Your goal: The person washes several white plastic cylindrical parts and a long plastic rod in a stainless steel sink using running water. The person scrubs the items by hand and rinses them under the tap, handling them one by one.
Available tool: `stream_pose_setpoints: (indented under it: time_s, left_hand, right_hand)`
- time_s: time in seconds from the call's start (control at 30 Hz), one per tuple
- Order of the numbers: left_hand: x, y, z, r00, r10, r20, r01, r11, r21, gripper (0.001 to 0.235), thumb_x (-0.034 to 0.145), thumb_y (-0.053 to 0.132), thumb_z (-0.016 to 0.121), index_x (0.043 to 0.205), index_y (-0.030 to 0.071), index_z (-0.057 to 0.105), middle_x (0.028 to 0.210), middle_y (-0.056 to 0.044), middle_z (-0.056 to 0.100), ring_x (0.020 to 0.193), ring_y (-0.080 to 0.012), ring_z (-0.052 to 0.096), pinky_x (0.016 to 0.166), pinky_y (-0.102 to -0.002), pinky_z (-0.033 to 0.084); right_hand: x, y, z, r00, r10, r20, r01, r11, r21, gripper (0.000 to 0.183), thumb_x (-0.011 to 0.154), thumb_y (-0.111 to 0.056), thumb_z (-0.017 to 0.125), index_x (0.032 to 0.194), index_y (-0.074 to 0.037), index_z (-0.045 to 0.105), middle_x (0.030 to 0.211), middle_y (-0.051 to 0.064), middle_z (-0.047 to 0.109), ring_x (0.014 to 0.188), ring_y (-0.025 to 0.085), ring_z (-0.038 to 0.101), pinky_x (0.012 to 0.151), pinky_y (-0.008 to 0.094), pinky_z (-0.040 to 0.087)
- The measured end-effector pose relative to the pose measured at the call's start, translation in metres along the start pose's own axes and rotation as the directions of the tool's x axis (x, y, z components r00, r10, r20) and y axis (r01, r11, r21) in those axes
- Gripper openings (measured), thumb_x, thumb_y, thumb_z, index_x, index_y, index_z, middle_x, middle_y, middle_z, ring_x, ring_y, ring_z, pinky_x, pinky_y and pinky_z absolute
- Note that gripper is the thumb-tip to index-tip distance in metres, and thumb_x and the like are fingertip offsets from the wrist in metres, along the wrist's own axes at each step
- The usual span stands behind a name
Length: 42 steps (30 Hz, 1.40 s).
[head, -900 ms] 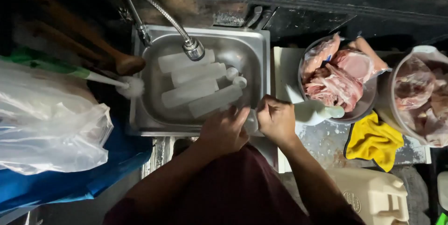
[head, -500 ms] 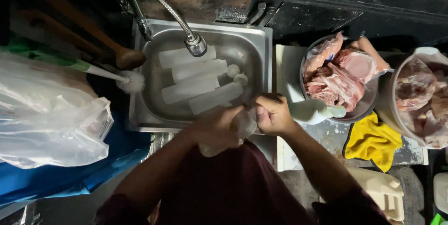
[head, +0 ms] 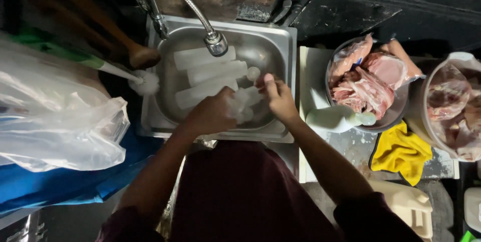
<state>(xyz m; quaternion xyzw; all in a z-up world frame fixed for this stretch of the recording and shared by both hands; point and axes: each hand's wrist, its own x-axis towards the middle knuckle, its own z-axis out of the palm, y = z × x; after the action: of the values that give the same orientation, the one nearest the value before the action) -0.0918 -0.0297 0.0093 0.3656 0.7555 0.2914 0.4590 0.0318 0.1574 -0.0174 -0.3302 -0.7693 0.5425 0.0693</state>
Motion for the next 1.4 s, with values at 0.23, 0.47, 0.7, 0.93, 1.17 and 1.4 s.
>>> stream_pose_setpoints:
  time_s: [0.23,0.47,0.7,0.93,1.17,1.4]
  left_hand:
    - [0.07,-0.076,0.032,0.95,-0.303,-0.073,0.257,0.894,-0.367,0.075,0.102,0.071,0.034,0.156,0.019,0.024,0.143,-0.029,0.057,0.12,-0.0446,0.065,0.098,-0.058,0.053]
    - [0.176,-0.143,-0.027,0.638,-0.693,-0.336,0.474,0.697,-0.537,0.052,0.099,0.066,0.041,0.124,0.021,0.052,0.074,-0.005,0.073,0.057,-0.0227,0.073,0.051,-0.034,0.057]
    - [0.234,-0.207,-0.07,0.254,-0.588,-0.768,-0.168,0.755,-0.634,0.042,0.098,0.053,0.055,0.117,0.017,0.065,0.101,-0.01,0.077,0.064,-0.0271,0.08,0.036,-0.037,0.067]
    - [0.22,-0.219,-0.073,0.582,-0.666,-0.467,-0.358,0.306,-0.882,0.052,0.085,0.041,0.043,0.109,0.001,0.067,0.102,-0.019,0.077,0.082,-0.0322,0.082,0.062,-0.037,0.071]
    - [0.143,-0.079,-0.046,0.674,-0.369,-0.64,-0.341,0.613,-0.713,0.065,0.101,0.061,0.039,0.124,0.008,0.067,0.108,-0.017,0.073,0.086,-0.029,0.074,0.059,-0.034,0.063]
    - [0.082,-0.02,-0.081,0.69,0.134,-0.711,-0.299,0.948,-0.111,0.045,0.088,0.045,0.078,0.126,0.023,0.069,0.11,-0.008,0.076,0.105,-0.0225,0.073,0.086,-0.037,0.062]
  right_hand:
    - [0.019,0.099,0.076,0.805,0.433,0.405,-0.593,0.59,0.548,0.048,0.093,-0.052,0.072,0.123,-0.014,0.068,0.105,0.015,0.072,0.096,0.035,0.073,0.076,0.057,0.063]
    - [0.027,0.128,0.061,0.6,0.141,0.788,-0.8,0.104,0.59,0.042,0.088,-0.043,0.073,0.11,-0.012,0.055,0.102,0.006,0.05,0.09,0.024,0.048,0.079,0.04,0.035]
    - [0.015,0.083,0.051,0.746,0.415,0.521,-0.632,0.195,0.75,0.042,0.091,-0.049,0.068,0.108,-0.011,0.07,0.093,0.01,0.068,0.079,0.026,0.064,0.07,0.044,0.053]
    - [0.049,0.043,0.076,0.74,0.47,0.481,-0.612,0.175,0.771,0.051,0.085,-0.051,0.05,0.116,-0.014,0.067,0.088,0.012,0.06,0.073,0.03,0.062,0.066,0.044,0.054]
    - [0.114,0.083,0.109,0.748,0.396,0.532,-0.604,0.074,0.794,0.058,0.083,-0.056,0.073,0.108,-0.008,0.054,0.1,0.018,0.056,0.086,0.044,0.069,0.084,0.063,0.058]
    - [0.141,0.1,0.147,0.915,0.401,0.054,-0.303,0.589,0.749,0.037,0.098,-0.023,0.07,0.13,-0.009,0.056,0.114,0.008,0.054,0.093,0.026,0.063,0.085,0.049,0.056]
